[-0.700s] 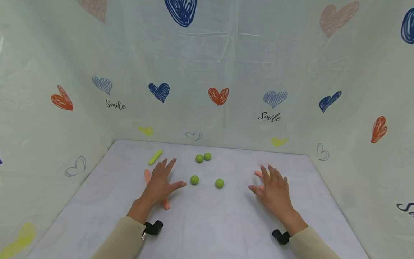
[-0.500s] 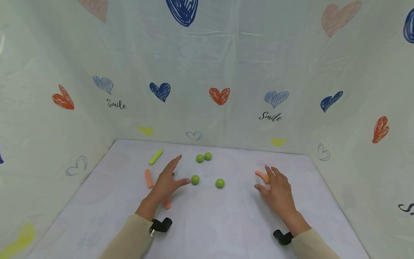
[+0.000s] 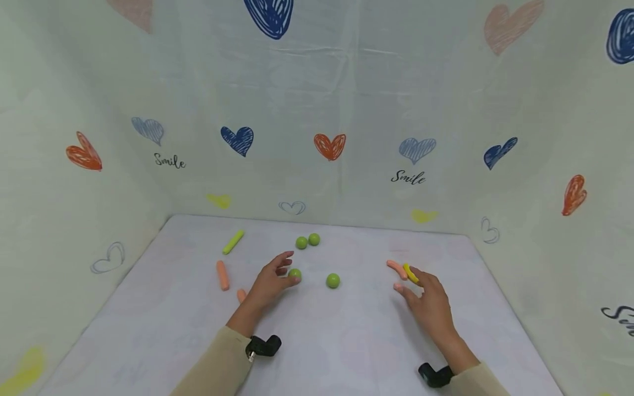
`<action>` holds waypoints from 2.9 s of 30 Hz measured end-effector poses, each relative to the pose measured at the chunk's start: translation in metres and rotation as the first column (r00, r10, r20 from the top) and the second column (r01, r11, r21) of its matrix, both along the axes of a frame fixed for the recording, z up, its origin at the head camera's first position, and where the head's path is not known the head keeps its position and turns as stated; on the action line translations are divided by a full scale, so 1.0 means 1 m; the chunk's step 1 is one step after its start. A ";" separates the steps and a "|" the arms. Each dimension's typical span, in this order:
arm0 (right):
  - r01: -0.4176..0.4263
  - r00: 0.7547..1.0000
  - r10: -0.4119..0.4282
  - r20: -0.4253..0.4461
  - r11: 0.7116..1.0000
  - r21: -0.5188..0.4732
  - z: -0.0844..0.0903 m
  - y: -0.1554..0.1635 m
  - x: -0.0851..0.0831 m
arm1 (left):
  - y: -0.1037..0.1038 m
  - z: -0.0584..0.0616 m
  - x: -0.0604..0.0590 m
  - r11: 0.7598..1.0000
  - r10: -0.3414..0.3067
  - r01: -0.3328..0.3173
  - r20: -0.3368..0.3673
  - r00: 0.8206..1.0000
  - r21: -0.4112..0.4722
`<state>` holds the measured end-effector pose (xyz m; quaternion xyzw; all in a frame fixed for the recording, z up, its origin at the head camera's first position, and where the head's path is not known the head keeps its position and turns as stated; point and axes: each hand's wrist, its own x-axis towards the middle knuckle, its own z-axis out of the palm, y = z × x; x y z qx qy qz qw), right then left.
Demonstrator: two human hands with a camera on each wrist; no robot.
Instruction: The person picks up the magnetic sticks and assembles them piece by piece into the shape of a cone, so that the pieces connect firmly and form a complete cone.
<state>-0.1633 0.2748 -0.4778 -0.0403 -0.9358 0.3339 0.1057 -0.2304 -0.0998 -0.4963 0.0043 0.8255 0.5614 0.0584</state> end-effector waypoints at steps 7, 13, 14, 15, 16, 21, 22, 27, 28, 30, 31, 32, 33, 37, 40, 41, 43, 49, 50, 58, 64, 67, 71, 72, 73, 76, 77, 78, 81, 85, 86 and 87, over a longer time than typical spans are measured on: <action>0.038 0.997 -0.031 0.074 0.994 -0.103 -0.002 0.006 0.005 | 0.006 -0.007 -0.001 0.997 0.009 -0.012 -0.046 0.999 -0.075; 0.071 0.985 -0.044 0.170 0.985 -0.155 -0.009 0.011 0.006 | 0.009 -0.010 0.001 0.990 0.006 -0.016 -0.069 0.998 -0.143; 0.072 0.984 -0.045 0.173 0.986 -0.152 -0.010 0.011 0.006 | 0.009 -0.010 0.001 0.988 0.007 -0.019 -0.073 0.997 -0.152; 0.069 0.984 -0.044 0.173 0.987 -0.145 -0.011 0.011 0.005 | 0.009 -0.010 0.001 0.987 0.009 -0.021 -0.076 0.997 -0.158; 0.067 0.984 -0.041 0.174 0.988 -0.142 -0.012 0.011 0.005 | 0.009 -0.009 0.002 0.987 0.009 -0.022 -0.078 0.997 -0.162; 0.070 0.984 -0.046 0.175 0.988 -0.138 -0.016 0.011 0.001 | 0.012 -0.007 0.003 0.986 0.004 -0.017 -0.077 0.997 -0.168; 0.073 0.983 -0.048 0.176 0.987 -0.140 -0.018 0.011 0.001 | 0.012 -0.007 0.004 0.985 0.004 -0.017 -0.077 0.997 -0.170; 0.085 0.980 -0.057 0.191 0.986 -0.144 -0.022 0.009 0.000 | 0.012 -0.007 0.008 0.981 0.009 -0.024 -0.078 0.997 -0.194; 0.086 0.979 -0.056 0.195 0.985 -0.146 -0.022 0.009 0.000 | 0.012 -0.007 0.009 0.980 0.009 -0.024 -0.078 0.997 -0.199; 0.089 0.978 -0.058 0.200 0.985 -0.149 -0.023 0.008 -0.001 | 0.013 -0.005 0.012 0.979 0.008 -0.022 -0.070 0.997 -0.203; 0.091 0.977 -0.060 0.203 0.985 -0.146 -0.024 0.008 -0.001 | 0.014 -0.004 0.013 0.978 0.006 -0.019 -0.067 0.998 -0.205; 0.092 0.978 -0.062 0.202 0.986 -0.143 -0.024 0.007 -0.002 | 0.014 -0.004 0.014 0.978 0.004 -0.017 -0.062 0.998 -0.210; 0.093 0.978 -0.064 0.199 0.986 -0.138 -0.026 0.007 -0.002 | 0.014 -0.005 0.014 0.978 0.000 -0.012 -0.058 0.998 -0.211; 0.091 0.980 -0.067 0.186 0.988 -0.122 -0.030 0.006 -0.003 | 0.015 -0.007 0.015 0.976 -0.027 0.016 -0.048 0.998 -0.216; 0.086 0.983 -0.066 0.171 0.990 -0.109 -0.031 0.004 -0.002 | 0.015 -0.006 0.016 0.976 -0.051 0.041 -0.045 0.998 -0.215; 0.086 0.984 -0.068 0.164 0.991 -0.101 -0.031 0.004 -0.002 | 0.015 -0.006 0.016 0.976 -0.058 0.047 -0.047 0.997 -0.215; 0.085 0.986 -0.071 0.151 0.993 -0.083 -0.032 0.003 -0.002 | 0.015 -0.006 0.016 0.974 -0.066 0.054 -0.049 0.997 -0.219; 0.082 0.990 -0.076 0.115 0.995 -0.049 -0.033 0.002 -0.002 | 0.017 -0.009 0.015 0.966 -0.062 0.042 -0.072 0.995 -0.255; 0.085 0.990 -0.079 0.115 0.995 -0.047 -0.033 0.003 -0.003 | 0.018 -0.010 0.015 0.963 -0.062 0.039 -0.076 0.995 -0.265; 0.100 0.988 -0.092 0.122 0.993 -0.061 -0.033 0.003 -0.002 | 0.021 -0.008 0.025 0.974 -0.072 0.053 -0.077 0.994 -0.221; 0.109 0.986 -0.095 0.136 0.989 -0.096 -0.032 -0.004 -0.002 | 0.025 -0.012 0.034 0.982 -0.123 0.115 -0.048 0.991 -0.153; 0.095 0.986 -0.077 0.146 0.988 -0.125 -0.031 -0.014 -0.002 | 0.028 -0.014 0.037 0.979 -0.146 0.138 -0.046 0.988 -0.148; 0.064 0.988 -0.040 0.151 0.985 -0.158 -0.031 -0.034 -0.002 | 0.032 -0.015 0.041 0.976 -0.173 0.163 -0.057 0.983 -0.147; 0.056 0.988 -0.031 0.150 0.985 -0.163 -0.031 -0.039 -0.001 | 0.033 -0.015 0.042 0.975 -0.180 0.170 -0.063 0.982 -0.144; 0.046 0.989 -0.022 0.147 0.985 -0.166 -0.031 -0.045 -0.001 | 0.035 -0.014 0.043 0.975 -0.184 0.174 -0.066 0.981 -0.142; 0.012 0.991 0.012 0.134 0.984 -0.176 -0.031 -0.062 0.000 | 0.039 -0.013 0.045 0.974 -0.194 0.182 -0.080 0.978 -0.138; 0.000 0.991 0.025 0.131 0.983 -0.186 -0.031 -0.067 0.001 | 0.040 -0.014 0.046 0.973 -0.198 0.185 -0.086 0.976 -0.137; -0.016 0.991 0.040 0.124 0.981 -0.194 -0.031 -0.073 0.002 | 0.042 -0.014 0.046 0.973 -0.199 0.186 -0.086 0.976 -0.137; -0.059 0.990 0.085 0.111 0.973 -0.222 -0.031 -0.087 0.004 | 0.045 -0.015 0.047 0.970 -0.209 0.194 -0.095 0.973 -0.144; -0.092 0.989 0.117 0.095 0.967 -0.238 -0.032 -0.102 0.004 | 0.049 -0.017 0.047 0.967 -0.224 0.207 -0.109 0.968 -0.147; -0.098 0.988 0.123 0.090 0.966 -0.238 -0.032 -0.105 0.004 | 0.049 -0.018 0.047 0.967 -0.226 0.209 -0.111 0.968 -0.146; -0.100 0.988 0.124 0.088 0.966 -0.239 -0.033 -0.107 0.004 | 0.049 -0.019 0.047 0.966 -0.229 0.212 -0.112 0.967 -0.146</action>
